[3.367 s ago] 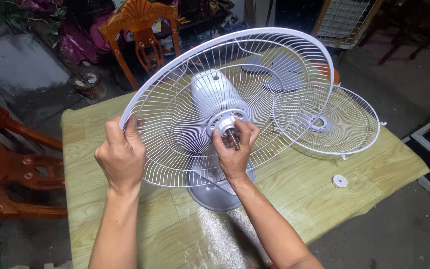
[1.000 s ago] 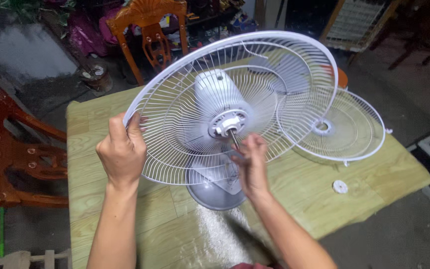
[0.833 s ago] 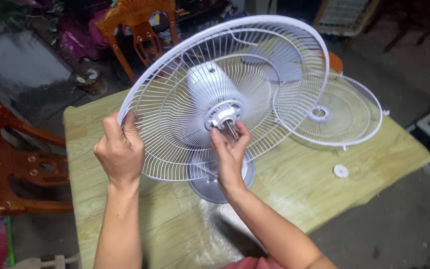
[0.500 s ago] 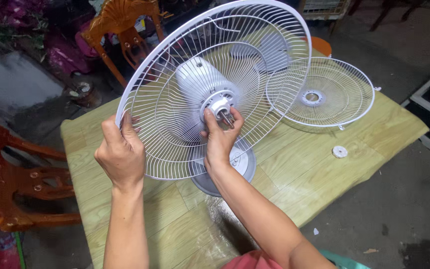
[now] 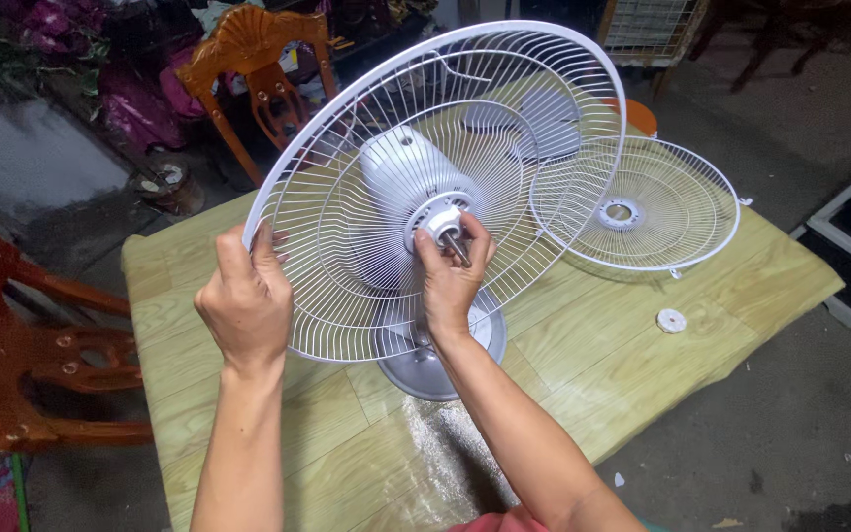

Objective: The person disassembles a white table fan by removing the front grille, unscrewing the central nut to detach the fan blades, and then removing the rear grille. The components are placed on the table.

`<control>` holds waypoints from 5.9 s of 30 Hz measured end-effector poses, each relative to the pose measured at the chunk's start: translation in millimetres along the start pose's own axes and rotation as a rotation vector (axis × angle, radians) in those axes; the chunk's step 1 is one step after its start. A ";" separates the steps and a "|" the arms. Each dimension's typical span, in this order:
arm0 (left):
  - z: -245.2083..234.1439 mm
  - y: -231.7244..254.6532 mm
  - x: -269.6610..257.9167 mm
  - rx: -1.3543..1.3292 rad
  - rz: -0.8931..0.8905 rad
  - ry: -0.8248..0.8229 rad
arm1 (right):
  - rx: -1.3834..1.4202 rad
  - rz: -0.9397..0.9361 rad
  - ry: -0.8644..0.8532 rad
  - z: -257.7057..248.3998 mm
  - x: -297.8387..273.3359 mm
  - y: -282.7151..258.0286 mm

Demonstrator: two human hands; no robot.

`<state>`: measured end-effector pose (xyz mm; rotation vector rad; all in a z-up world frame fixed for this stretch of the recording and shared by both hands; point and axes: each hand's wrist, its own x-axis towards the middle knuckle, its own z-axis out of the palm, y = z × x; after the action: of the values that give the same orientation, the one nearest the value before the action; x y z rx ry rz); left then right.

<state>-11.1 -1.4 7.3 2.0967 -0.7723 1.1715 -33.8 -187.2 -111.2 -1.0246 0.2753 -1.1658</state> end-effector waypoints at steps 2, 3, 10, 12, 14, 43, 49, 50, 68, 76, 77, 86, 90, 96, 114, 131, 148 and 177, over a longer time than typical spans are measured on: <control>-0.7 -1.8 -0.3 0.008 -0.006 0.001 | -0.035 -0.011 -0.014 -1.2 -1.5 0.9; -0.1 -2.6 -0.1 0.017 -0.012 0.001 | -0.052 -0.019 -0.021 -2.0 -1.3 1.2; 3.5 -10.2 -0.2 -0.006 -0.033 0.001 | -0.281 -0.207 -0.117 -14.2 -2.0 2.3; 6.3 -11.6 1.3 -0.015 -0.029 0.004 | -0.320 -0.237 -0.144 -16.8 2.3 1.7; 5.0 -12.1 -1.2 -0.021 -0.029 -0.001 | -0.338 -0.264 -0.198 -22.2 2.1 0.2; 8.8 3.6 -37.7 -0.493 -0.589 0.020 | 0.400 0.906 -0.222 -41.2 8.4 -45.6; 20.7 -6.8 -59.9 -0.658 -0.745 0.102 | 0.435 0.880 -0.342 -45.6 14.2 -62.9; 22.0 -9.1 -59.7 -0.639 -0.736 0.107 | 0.510 0.903 -0.351 -48.5 18.7 -64.9; 22.6 -15.3 -47.5 -0.668 -0.622 0.011 | -0.011 0.782 -0.007 3.0 40.7 -48.2; 11.9 -2.9 -38.1 -0.427 -0.476 -0.042 | 0.020 0.607 0.049 4.4 37.3 -40.4; 11.5 -1.8 -38.2 -0.469 -0.494 -0.041 | 0.022 0.597 0.051 3.8 35.7 -39.3; 16.5 -6.0 -33.8 -0.528 -0.541 -0.069 | -0.077 0.482 0.017 -1.0 31.8 -36.0; 13.7 -5.3 -31.4 -0.474 -0.541 -0.069 | -0.094 0.452 0.012 3.2 30.3 -39.8; 14.1 -5.3 -31.8 -0.467 -0.552 -0.074 | -0.097 0.425 -0.015 0.6 27.4 -40.4; 15.3 -8.5 -30.9 -0.556 -0.578 -0.068 | -0.628 0.059 -0.217 -9.0 23.3 -50.8; 13.5 -9.5 -32.0 -0.543 -0.549 -0.078 | -0.998 -0.282 -0.464 -18.2 29.1 -63.1; 16.0 -10.2 -26.9 -0.479 -0.517 -0.098 | -0.351 0.766 -0.323 -33.6 68.9 -72.2; 12.3 -15.0 -31.1 -0.527 -0.491 -0.109 | -0.200 0.796 -0.200 -9.6 63.1 -56.3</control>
<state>-7.4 5.2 -28.6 1.7651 -0.4966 0.5215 -48.8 -247.5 -53.0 -1.0496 0.5835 -0.3183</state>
